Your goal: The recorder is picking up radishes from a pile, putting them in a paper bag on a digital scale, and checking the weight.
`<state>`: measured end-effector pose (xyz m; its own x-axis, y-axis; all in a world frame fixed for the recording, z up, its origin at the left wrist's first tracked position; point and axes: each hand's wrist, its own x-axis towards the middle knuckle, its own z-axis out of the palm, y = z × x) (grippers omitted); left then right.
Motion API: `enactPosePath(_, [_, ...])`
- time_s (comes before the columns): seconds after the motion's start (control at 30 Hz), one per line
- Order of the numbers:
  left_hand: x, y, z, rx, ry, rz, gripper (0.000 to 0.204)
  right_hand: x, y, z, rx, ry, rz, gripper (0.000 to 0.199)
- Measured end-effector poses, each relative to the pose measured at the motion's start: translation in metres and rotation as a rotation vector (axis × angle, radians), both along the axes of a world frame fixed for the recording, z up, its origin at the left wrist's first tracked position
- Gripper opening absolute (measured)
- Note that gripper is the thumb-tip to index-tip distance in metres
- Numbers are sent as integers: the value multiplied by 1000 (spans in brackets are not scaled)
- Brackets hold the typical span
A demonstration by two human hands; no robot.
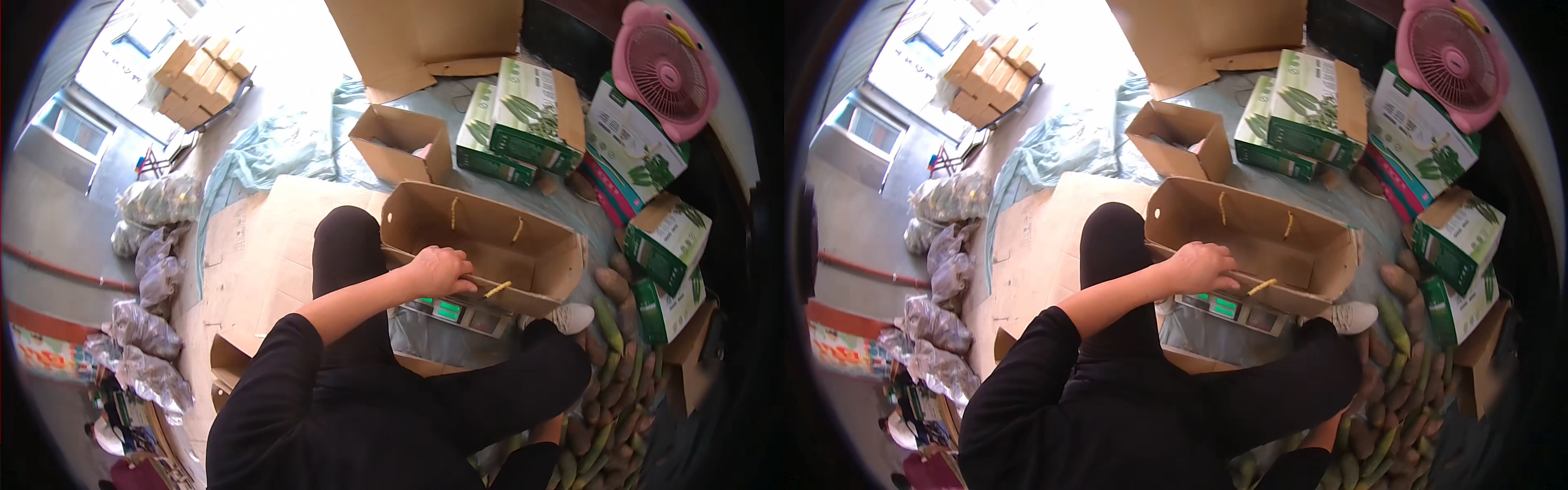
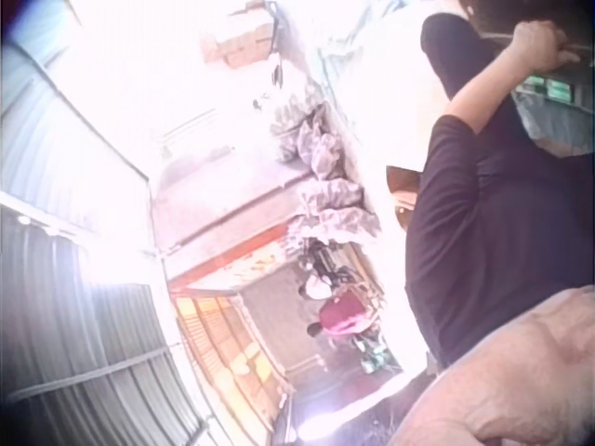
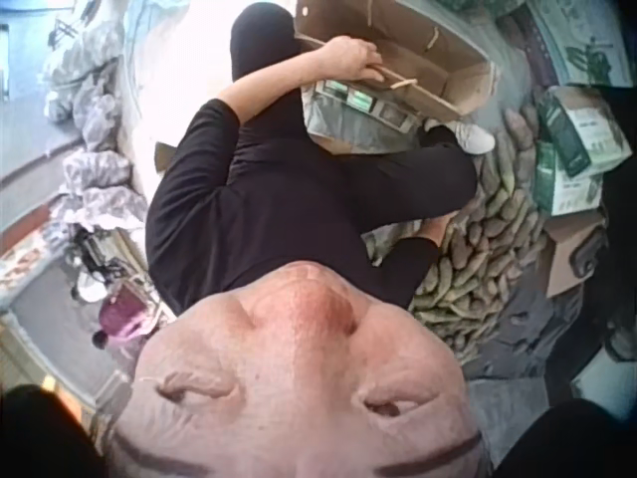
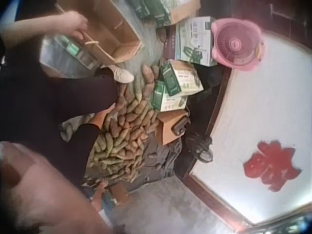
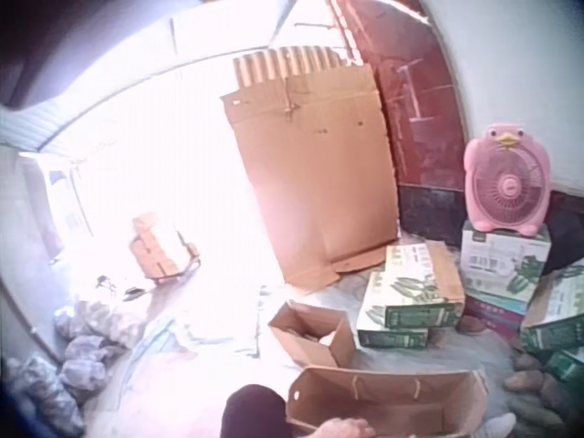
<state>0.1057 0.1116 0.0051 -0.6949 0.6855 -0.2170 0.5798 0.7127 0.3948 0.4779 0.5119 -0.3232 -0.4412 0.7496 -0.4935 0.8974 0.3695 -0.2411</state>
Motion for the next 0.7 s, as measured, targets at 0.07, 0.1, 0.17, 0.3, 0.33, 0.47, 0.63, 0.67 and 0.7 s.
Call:
enactPosePath(0.07, [0,-7,-1,-73,90,-54,32,-15,3,1,21,-36,-18,42])
enactPosePath(0.1, [0,-9,-2,-79,101,-26,32,-22,5,2,30,-44,-21,42])
enactPosePath(0.17, [-3,-8,-4,-158,55,-28,31,-36,8,1,54,-57,-28,42])
enactPosePath(0.3, [-7,-1,-8,-184,10,10,26,-50,13,0,64,-57,-57,43])
enactPosePath(0.33, [-9,-1,-8,-172,8,22,24,-51,14,1,68,-53,-66,43])
enactPosePath(0.47, [-10,1,-5,-184,17,20,21,-45,16,8,52,-7,-105,44])
enactPosePath(0.63, [-11,2,-8,-147,24,46,21,-31,9,17,51,62,-157,46])
enactPosePath(0.67, [-11,3,-10,-151,23,47,22,-31,7,18,48,85,-169,47])
enactPosePath(0.7, [-11,2,-11,-128,53,35,22,-31,5,20,45,111,-182,47])
